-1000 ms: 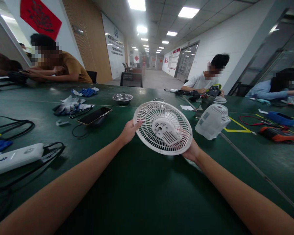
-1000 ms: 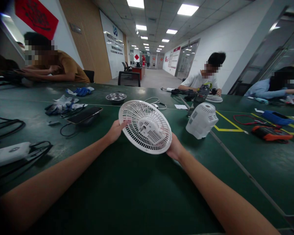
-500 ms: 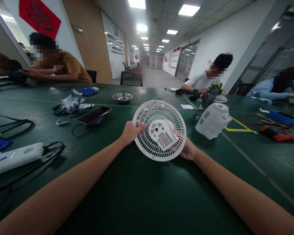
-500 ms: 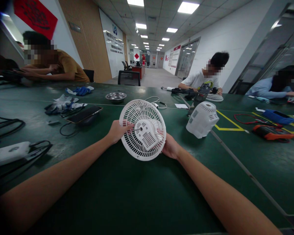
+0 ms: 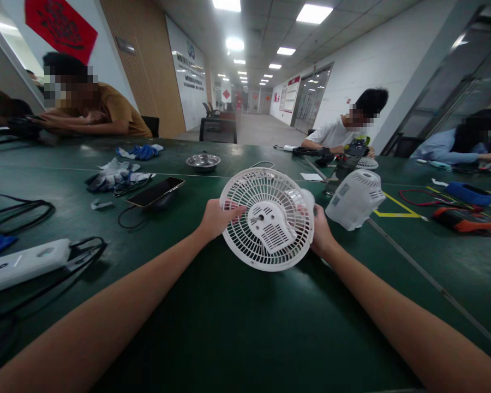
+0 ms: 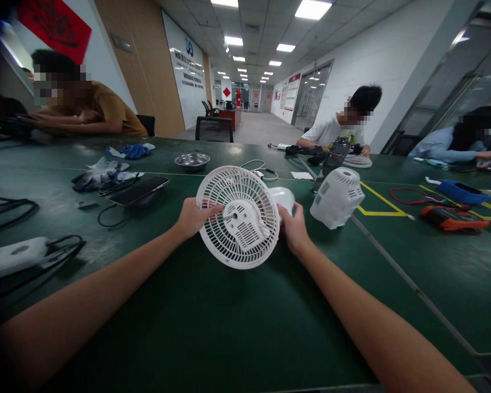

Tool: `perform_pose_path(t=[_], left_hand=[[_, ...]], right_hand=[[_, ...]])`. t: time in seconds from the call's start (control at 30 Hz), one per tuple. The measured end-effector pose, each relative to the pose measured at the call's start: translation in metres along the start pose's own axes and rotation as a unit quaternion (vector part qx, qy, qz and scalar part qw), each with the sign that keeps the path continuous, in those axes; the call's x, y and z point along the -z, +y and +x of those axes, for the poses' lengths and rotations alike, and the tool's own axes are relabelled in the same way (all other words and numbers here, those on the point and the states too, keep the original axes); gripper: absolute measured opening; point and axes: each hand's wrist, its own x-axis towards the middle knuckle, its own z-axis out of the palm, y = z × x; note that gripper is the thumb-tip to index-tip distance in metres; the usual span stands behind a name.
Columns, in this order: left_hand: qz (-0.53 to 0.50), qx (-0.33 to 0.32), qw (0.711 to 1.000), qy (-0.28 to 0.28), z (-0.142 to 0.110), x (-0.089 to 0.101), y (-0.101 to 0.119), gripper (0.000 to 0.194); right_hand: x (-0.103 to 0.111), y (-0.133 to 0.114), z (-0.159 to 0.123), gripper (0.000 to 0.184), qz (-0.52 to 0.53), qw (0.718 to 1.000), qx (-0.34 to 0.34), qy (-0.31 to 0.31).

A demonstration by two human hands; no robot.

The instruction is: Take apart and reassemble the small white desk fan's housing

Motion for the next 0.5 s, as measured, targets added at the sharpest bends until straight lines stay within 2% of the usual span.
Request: perform_pose_path(t=[0.03, 0.07, 0.13, 0.2, 0.37, 0.5], left_hand=[[-0.004, 0.005, 1.0, 0.001, 0.0, 0.0, 0.0, 0.027], [-0.01, 0.014, 1.0, 0.004, 0.001, 0.001, -0.001, 0.027], [-0.022, 0.045, 0.999, 0.016, 0.003, 0.002, -0.003, 0.027], [-0.032, 0.077, 0.996, 0.032, 0.005, 0.004, -0.006, 0.026], [-0.057, 0.114, 0.991, 0.046, 0.009, 0.013, -0.015, 0.025], [-0.075, 0.13, 0.988, 0.031, 0.011, 0.016, -0.02, 0.028]], right_hand=[[0.01, 0.003, 0.006, 0.079, -0.051, 0.997, -0.003, 0.062], [0.021, 0.004, 0.012, 0.089, -0.118, 0.989, 0.004, 0.09], [0.041, 0.005, 0.021, 0.092, -0.262, 0.961, 0.012, 0.09], [0.056, 0.005, 0.026, 0.087, -0.35, 0.931, 0.037, 0.093], [0.062, 0.012, 0.029, 0.077, -0.439, 0.891, 0.074, 0.087], [0.057, 0.016, 0.029, 0.074, -0.456, 0.883, 0.08, 0.077]])
